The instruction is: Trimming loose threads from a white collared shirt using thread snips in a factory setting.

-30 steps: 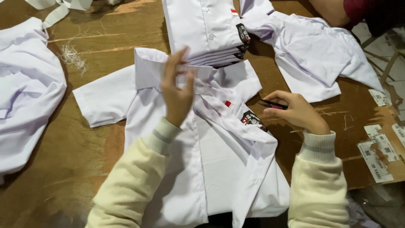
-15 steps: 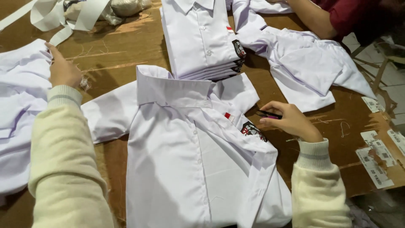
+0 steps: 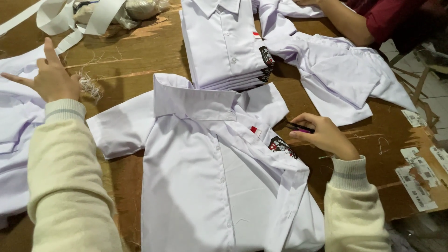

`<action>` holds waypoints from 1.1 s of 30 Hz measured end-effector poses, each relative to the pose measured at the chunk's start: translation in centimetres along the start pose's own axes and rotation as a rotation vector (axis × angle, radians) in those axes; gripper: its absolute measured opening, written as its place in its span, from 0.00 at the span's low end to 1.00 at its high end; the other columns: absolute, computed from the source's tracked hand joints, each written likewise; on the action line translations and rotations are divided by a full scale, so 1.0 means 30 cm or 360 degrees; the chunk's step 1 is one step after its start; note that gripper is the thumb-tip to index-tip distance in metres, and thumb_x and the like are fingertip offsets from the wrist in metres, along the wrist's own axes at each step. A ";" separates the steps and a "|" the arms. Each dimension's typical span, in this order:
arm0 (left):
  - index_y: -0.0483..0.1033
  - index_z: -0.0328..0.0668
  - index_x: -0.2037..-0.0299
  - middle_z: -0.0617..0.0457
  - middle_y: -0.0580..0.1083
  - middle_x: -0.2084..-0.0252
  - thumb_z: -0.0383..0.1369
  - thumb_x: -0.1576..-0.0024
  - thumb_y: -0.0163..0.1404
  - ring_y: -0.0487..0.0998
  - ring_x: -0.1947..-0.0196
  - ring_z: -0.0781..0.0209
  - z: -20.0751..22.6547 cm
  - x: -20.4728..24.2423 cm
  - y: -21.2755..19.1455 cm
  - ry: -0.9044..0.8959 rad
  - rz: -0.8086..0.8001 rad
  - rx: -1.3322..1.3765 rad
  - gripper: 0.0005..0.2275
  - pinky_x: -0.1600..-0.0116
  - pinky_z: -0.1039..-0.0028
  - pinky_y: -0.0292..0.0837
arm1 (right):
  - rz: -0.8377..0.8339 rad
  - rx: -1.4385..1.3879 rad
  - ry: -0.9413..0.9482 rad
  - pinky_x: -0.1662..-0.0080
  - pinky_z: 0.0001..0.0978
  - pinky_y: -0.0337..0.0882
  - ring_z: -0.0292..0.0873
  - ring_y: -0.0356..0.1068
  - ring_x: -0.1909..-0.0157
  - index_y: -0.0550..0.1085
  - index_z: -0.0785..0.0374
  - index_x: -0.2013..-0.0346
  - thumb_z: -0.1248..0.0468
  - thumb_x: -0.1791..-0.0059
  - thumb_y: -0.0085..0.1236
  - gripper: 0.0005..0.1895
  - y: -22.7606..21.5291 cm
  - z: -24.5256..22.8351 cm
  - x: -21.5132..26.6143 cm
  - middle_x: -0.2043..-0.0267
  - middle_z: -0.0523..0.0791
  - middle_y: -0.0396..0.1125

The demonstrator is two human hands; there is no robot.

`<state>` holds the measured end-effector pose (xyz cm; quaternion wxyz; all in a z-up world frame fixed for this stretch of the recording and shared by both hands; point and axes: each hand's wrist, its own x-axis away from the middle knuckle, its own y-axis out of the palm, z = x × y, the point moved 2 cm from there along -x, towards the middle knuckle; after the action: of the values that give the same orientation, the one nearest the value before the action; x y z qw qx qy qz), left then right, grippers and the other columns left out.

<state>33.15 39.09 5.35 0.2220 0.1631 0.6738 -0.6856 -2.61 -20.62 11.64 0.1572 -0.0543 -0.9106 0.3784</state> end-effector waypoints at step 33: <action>0.76 0.50 0.50 0.53 0.76 0.57 0.36 0.48 0.61 0.79 0.53 0.52 0.910 0.476 -0.500 0.1709 0.0487 0.0774 0.15 0.41 0.54 0.66 | -0.0396 -0.0211 -0.0113 0.69 0.37 0.70 0.44 0.72 0.74 0.70 0.63 0.63 0.52 0.54 0.65 0.19 0.015 0.057 0.023 0.72 0.49 0.74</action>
<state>15.24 10.58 11.71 -0.0963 0.6271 0.4847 -0.6021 -3.83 -21.30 10.36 0.1668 0.0622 -0.9382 0.2966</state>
